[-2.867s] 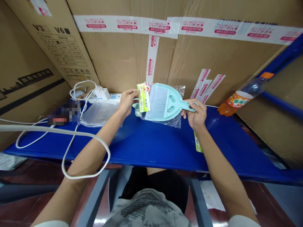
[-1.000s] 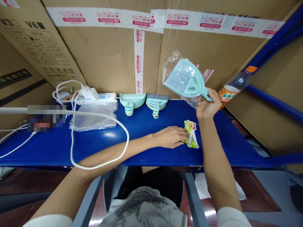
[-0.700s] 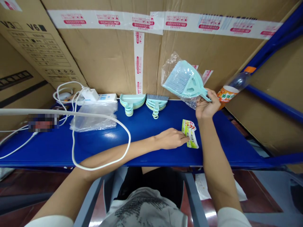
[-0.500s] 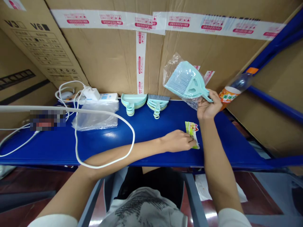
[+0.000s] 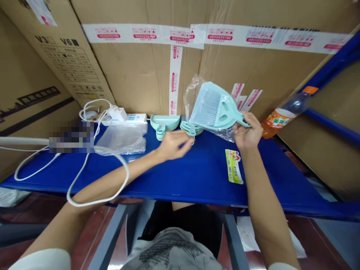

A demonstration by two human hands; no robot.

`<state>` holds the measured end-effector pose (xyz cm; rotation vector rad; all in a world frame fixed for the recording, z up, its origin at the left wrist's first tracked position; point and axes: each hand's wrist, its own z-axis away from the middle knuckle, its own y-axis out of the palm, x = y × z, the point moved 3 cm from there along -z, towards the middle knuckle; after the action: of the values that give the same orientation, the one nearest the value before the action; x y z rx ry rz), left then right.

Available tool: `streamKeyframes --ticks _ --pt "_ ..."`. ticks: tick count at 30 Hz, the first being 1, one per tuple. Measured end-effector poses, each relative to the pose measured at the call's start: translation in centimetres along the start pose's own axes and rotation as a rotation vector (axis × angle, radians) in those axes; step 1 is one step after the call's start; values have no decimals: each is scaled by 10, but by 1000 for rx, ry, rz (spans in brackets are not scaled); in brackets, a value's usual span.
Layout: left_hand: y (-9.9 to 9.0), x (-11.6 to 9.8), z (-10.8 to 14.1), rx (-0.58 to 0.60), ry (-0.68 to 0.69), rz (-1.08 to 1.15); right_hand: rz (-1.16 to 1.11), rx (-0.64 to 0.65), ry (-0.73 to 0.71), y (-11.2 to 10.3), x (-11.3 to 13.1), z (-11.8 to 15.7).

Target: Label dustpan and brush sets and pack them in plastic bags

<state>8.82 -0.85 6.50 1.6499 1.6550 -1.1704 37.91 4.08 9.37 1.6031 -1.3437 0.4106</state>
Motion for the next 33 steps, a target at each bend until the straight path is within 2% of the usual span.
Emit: streamKeyframes --ticks 2,4,7,12,16,20,25,30,33 --pt "-39 11 -9 -90 35 -47 32 77 56 12 -4 8" --pt "-68 22 -16 -202 19 7 62 148 104 24 -10 19" --pt "-84 33 -23 -191 -31 200 89 236 160 40 -19 33" --pt "-93 24 -25 -304 13 215 108 282 229 50 -29 45" --pt "-96 24 -28 -214 10 171 116 294 226 50 -30 46" --pt "-90 33 -29 -112 -129 228 120 328 225 52 -30 49" --pt "-84 38 -24 -39 -313 297 106 405 387 54 -30 54" --pt "-78 37 -20 -53 -392 386 169 503 648 57 -28 60" --pt "-71 35 -18 -71 -387 399 270 525 620 59 -27 64"
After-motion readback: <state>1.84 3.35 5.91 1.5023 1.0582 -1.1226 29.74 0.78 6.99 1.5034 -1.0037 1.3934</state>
